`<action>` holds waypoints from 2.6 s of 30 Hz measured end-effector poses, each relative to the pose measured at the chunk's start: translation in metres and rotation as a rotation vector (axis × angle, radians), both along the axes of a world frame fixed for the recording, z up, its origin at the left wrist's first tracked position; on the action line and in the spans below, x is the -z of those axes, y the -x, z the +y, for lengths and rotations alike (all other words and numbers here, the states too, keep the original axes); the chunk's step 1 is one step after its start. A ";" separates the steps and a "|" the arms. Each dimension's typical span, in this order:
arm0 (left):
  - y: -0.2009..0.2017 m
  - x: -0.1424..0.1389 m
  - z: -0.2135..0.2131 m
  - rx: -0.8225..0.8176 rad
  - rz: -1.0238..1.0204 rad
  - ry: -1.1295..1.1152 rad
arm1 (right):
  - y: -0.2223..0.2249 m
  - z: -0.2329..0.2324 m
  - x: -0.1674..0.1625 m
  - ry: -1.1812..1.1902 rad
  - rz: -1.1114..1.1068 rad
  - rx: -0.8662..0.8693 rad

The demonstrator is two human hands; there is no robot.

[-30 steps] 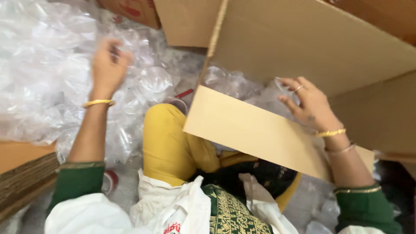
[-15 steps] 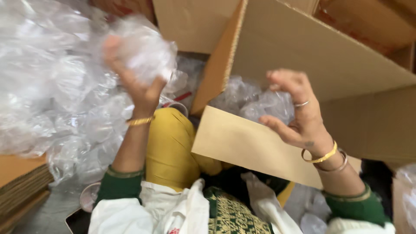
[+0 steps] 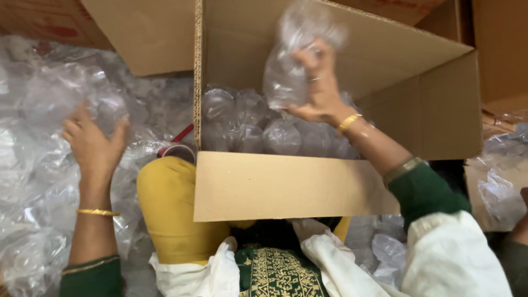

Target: The person sits on the floor, folds and tapes a cardboard box shut with red tape, then reopens it and places plastic-wrapped containers one at a time into the box, arranging them and adding plastic wrapping on top.

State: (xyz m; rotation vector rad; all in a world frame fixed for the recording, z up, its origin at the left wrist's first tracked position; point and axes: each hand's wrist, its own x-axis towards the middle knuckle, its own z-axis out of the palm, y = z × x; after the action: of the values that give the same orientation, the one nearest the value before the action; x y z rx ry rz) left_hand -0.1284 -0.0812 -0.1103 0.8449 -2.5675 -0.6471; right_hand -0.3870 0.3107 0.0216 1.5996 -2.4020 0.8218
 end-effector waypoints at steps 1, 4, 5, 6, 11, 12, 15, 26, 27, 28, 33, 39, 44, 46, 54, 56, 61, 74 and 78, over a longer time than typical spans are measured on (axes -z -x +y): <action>0.002 0.022 -0.001 -0.012 -0.173 0.011 | 0.016 0.001 0.021 -0.116 0.050 0.004; 0.005 0.061 0.003 -0.036 -0.662 -0.094 | 0.045 -0.003 0.087 -0.708 0.251 -0.155; 0.003 0.064 0.005 -0.059 -0.650 -0.140 | 0.047 -0.002 0.107 -0.884 0.219 -0.159; 0.001 0.067 0.007 -0.083 -0.641 -0.183 | 0.048 0.000 0.124 -1.057 0.185 -0.164; -0.038 0.079 0.007 -0.162 -0.610 -0.243 | 0.054 0.033 0.166 -0.932 0.294 -0.241; -0.047 0.082 0.009 -0.174 -0.635 -0.253 | 0.055 0.035 0.169 -0.981 0.250 -0.237; -0.074 0.084 0.020 -0.171 -0.586 -0.218 | 0.061 0.028 0.169 -1.120 0.106 -0.225; -0.078 -0.071 0.086 0.404 0.702 0.036 | -0.090 -0.046 -0.043 0.228 -0.345 -0.410; -0.066 -0.088 0.101 0.576 0.697 0.055 | -0.107 -0.053 -0.055 0.344 -0.376 -0.471; -0.052 -0.103 0.118 0.750 0.697 0.073 | -0.122 -0.059 -0.064 0.456 -0.399 -0.536; 0.010 -0.125 0.148 0.853 1.164 -0.294 | -0.128 -0.046 -0.076 0.487 -0.280 -0.147; 0.026 -0.023 0.024 0.061 0.029 0.000 | -0.026 -0.029 0.021 -0.013 -0.087 0.094; 0.055 0.046 0.022 -0.154 -0.640 -0.311 | -0.010 -0.055 0.128 -0.916 -0.149 -0.309; 0.056 0.053 0.023 -0.173 -0.609 -0.311 | -0.018 -0.061 0.147 -1.056 -0.304 -0.288; 0.004 0.041 0.015 -0.190 -0.246 -0.214 | -0.028 -0.080 0.148 -1.294 -0.070 -0.217; -0.015 0.019 0.015 -0.222 0.023 -0.222 | -0.034 -0.088 0.130 -1.317 -0.054 -0.210; -0.046 -0.083 0.038 0.109 0.866 0.029 | -0.053 -0.092 0.010 -0.633 -0.337 -0.075; 0.014 -0.145 0.067 0.363 0.907 -0.175 | -0.011 -0.040 0.003 0.085 0.367 -0.237; 0.051 -0.060 -0.021 0.081 0.514 -0.143 | 0.038 -0.059 0.086 -0.442 0.370 -0.189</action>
State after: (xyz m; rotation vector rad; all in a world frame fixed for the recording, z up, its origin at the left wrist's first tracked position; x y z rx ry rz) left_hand -0.1795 -0.1018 -0.0500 0.5289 -2.1149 -0.9423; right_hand -0.4245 0.2515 -0.0648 1.9451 -2.2825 -0.0103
